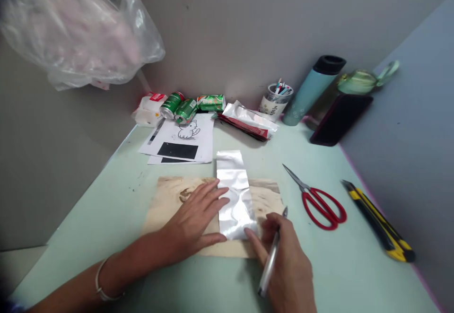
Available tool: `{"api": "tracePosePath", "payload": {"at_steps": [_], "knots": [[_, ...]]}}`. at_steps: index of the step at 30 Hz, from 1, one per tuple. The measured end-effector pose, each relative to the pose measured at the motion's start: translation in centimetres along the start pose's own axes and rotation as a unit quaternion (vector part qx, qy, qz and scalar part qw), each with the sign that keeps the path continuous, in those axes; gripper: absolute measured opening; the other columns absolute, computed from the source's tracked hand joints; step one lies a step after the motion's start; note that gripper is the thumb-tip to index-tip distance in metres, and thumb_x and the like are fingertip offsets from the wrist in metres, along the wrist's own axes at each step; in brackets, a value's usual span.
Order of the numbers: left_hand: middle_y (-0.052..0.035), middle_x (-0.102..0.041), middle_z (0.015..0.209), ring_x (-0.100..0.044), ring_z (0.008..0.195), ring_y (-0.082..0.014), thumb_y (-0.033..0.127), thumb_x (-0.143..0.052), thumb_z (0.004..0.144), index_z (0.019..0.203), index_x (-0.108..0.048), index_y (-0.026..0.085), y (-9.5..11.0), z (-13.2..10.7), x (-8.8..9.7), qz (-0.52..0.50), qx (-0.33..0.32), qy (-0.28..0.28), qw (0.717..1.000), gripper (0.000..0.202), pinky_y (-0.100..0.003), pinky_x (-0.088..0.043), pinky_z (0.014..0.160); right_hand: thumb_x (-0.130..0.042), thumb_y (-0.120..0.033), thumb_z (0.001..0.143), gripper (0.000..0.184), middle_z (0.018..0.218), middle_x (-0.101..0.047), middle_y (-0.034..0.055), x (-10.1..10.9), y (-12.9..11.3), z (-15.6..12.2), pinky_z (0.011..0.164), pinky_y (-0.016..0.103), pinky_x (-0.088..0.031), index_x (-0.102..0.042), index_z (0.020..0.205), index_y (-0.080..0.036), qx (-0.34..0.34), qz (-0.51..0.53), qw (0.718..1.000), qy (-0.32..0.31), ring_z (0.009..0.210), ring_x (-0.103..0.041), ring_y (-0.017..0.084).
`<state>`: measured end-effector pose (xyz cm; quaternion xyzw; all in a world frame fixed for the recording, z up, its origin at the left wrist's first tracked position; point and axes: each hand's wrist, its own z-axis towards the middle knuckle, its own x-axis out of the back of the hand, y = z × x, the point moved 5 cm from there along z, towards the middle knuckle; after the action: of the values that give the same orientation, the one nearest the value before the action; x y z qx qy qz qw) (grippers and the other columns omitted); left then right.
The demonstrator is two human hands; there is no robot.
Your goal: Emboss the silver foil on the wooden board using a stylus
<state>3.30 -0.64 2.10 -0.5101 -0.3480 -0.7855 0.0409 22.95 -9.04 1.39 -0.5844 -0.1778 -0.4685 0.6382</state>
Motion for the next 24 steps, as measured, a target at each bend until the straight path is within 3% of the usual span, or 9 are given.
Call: {"api": "tracePosePath", "payload": {"at_steps": [3, 6, 10, 13, 15, 17, 20, 22, 24], "knots": [[-0.0220, -0.048, 0.149, -0.025, 0.151, -0.0370, 0.043, -0.075, 0.089, 0.138, -0.047, 0.012, -0.1, 0.0, -0.3, 0.033, -0.005, -0.009, 0.999, 0.065, -0.064, -0.030, 0.118, -0.066, -0.044, 0.086, 0.033, 0.080, -0.067, 0.0019, -0.7, -0.6, 0.6, 0.051, 0.029, -0.055, -0.054, 0.108, -0.023, -0.014, 0.040, 0.998, -0.035, 0.056, -0.066, 0.018], [-0.0252, -0.052, 0.143, -0.029, 0.148, -0.0413, 0.057, -0.076, 0.084, 0.136, -0.050, 0.009, 0.0, 0.0, -0.3, 0.062, -0.008, -0.026, 0.998, 0.075, -0.067, -0.029, 0.116, -0.063, -0.035, 0.087, 0.021, 0.086, -0.069, 0.0032, -0.6, -1.4, 2.2, 0.059, 0.030, -0.054, -0.054, 0.102, -0.024, -0.027, 0.107, 0.992, -0.065, 0.067, -0.069, 0.019], [-0.0261, -0.061, 0.130, -0.054, 0.130, -0.0407, 0.069, -0.076, 0.075, 0.131, -0.053, 0.007, 1.0, -0.2, 0.0, 0.090, -0.016, -0.054, 0.994, 0.086, -0.071, -0.025, 0.115, -0.065, -0.031, 0.085, 0.016, 0.086, -0.070, 0.0026, -0.2, -1.5, 6.3, 0.066, 0.031, -0.052, -0.056, 0.095, -0.024, -0.015, 0.165, 0.983, -0.080, 0.074, -0.069, 0.020], [-0.0204, -0.067, 0.120, -0.065, 0.113, -0.0357, 0.066, -0.082, 0.072, 0.123, -0.058, 0.010, 1.9, -0.4, 0.3, 0.109, -0.015, -0.095, 0.989, 0.080, -0.071, -0.023, 0.115, -0.067, -0.037, 0.085, 0.019, 0.086, -0.070, 0.0034, -0.3, -1.2, 9.9, 0.068, 0.032, -0.052, -0.056, 0.091, -0.023, -0.004, 0.226, 0.971, -0.084, 0.073, -0.067, 0.019], [-0.0162, -0.068, 0.119, -0.065, 0.113, -0.0331, 0.055, -0.085, 0.075, 0.119, -0.059, 0.012, 2.6, -0.4, 1.0, 0.110, -0.032, -0.121, 0.986, 0.067, -0.069, -0.023, 0.117, -0.071, -0.042, 0.083, 0.025, 0.082, -0.069, 0.0032, -0.2, -1.1, 12.0, 0.066, 0.031, -0.051, -0.056, 0.088, -0.022, 0.002, 0.261, 0.962, -0.081, 0.072, -0.065, 0.019], [-0.0133, -0.067, 0.122, -0.062, 0.119, -0.0304, 0.039, -0.083, 0.082, 0.119, -0.057, 0.014, 3.6, -0.2, 2.8, 0.091, -0.078, -0.102, 0.988, 0.052, -0.063, -0.026, 0.119, -0.073, -0.044, 0.083, 0.029, 0.084, -0.069, 0.0037, 0.2, -1.1, 13.4, 0.067, 0.031, -0.049, -0.057, 0.088, -0.022, 0.007, 0.291, 0.954, -0.074, 0.075, -0.065, 0.019], [-0.0115, -0.064, 0.126, -0.054, 0.129, -0.0273, 0.020, -0.069, 0.093, 0.122, -0.055, 0.015, 4.8, 0.3, 7.2, 0.073, -0.129, 0.001, 0.989, 0.033, -0.050, -0.032, 0.120, -0.071, -0.042, 0.088, 0.026, 0.091, -0.068, 0.0040, 1.5, -1.5, 14.6, 0.072, 0.030, -0.048, -0.057, 0.095, -0.022, 0.021, 0.325, 0.942, -0.084, 0.083, -0.064, 0.019], [-0.0094, -0.064, 0.125, -0.055, 0.126, -0.0228, 0.017, -0.060, 0.097, 0.122, -0.054, 0.016, 5.4, 0.6, 10.0, 0.066, -0.145, 0.045, 0.986, 0.025, -0.042, -0.034, 0.119, -0.068, -0.039, 0.092, 0.021, 0.093, -0.068, 0.0029, 2.1, -2.1, 14.9, 0.073, 0.028, -0.047, -0.056, 0.099, -0.023, 0.036, 0.337, 0.932, -0.131, 0.084, -0.064, 0.017], [-0.0082, -0.065, 0.122, -0.058, 0.119, -0.0210, 0.016, -0.054, 0.100, 0.121, -0.055, 0.017, 6.0, 0.8, 11.6, 0.075, -0.149, 0.024, 0.986, 0.021, -0.040, -0.037, 0.117, -0.069, -0.038, 0.091, 0.020, 0.091, -0.069, 0.0018, 1.9, -3.0, 15.1, 0.069, 0.026, -0.047, -0.058, 0.097, -0.022, 0.057, 0.340, 0.913, -0.220, 0.080, -0.063, 0.015]]}}
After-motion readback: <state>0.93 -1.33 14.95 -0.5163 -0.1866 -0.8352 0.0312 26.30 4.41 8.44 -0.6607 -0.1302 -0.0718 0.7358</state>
